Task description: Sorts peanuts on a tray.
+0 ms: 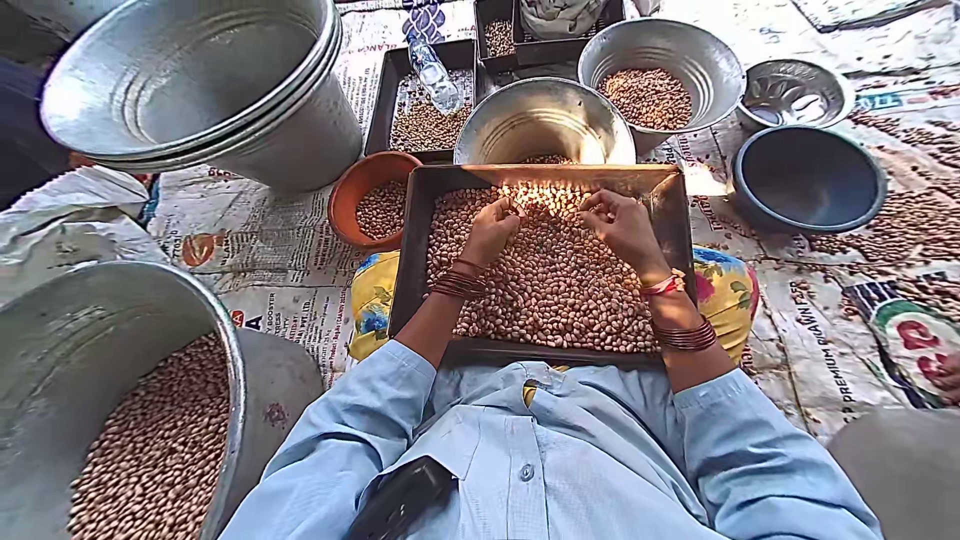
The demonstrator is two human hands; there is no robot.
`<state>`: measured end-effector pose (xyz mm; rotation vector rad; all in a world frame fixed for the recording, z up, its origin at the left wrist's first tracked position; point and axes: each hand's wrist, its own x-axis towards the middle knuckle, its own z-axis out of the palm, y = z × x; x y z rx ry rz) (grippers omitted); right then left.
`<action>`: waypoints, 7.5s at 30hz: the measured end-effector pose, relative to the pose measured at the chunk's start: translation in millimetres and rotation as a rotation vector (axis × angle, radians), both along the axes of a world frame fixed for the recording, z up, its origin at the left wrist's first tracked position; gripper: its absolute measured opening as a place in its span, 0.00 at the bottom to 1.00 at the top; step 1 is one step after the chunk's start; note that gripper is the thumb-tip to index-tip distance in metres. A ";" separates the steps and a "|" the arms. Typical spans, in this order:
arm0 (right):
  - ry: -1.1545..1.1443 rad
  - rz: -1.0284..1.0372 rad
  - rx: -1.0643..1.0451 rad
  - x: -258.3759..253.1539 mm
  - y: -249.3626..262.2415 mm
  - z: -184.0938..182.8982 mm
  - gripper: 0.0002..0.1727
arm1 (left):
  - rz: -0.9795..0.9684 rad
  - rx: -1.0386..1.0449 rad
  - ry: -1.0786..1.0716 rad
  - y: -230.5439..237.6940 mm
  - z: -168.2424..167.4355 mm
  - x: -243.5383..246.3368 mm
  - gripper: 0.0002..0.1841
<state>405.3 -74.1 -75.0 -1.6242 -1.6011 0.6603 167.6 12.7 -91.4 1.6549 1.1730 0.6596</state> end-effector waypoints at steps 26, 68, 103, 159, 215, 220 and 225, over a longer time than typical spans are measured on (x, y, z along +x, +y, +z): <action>-0.378 -0.046 -0.254 -12.0 -50.1 -13.5 0.12 | -0.404 -0.318 -0.091 -63.2 30.3 22.1 0.16; -0.297 0.036 -0.099 -10.3 -66.9 59.9 0.06 | -0.638 -0.401 -0.138 -71.9 14.6 73.3 0.06; 0.539 -0.308 0.027 77.3 -94.8 16.9 0.11 | -0.483 0.274 0.664 -51.3 17.7 95.6 0.29; -0.592 -0.134 -0.150 32.0 -42.2 -9.2 0.10 | -0.156 0.226 0.052 -46.1 5.5 53.9 0.10; 0.663 -0.188 -0.047 47.4 -55.0 6.6 0.13 | -0.219 0.485 0.513 -31.8 15.6 49.0 0.10; -0.267 -0.384 -0.043 56.7 -42.2 33.2 0.06 | -0.249 0.467 0.523 -32.2 9.5 52.1 0.11; -0.825 -0.290 -0.320 49.6 4.0 37.4 0.10 | -0.042 0.462 0.333 -12.1 12.2 35.7 0.09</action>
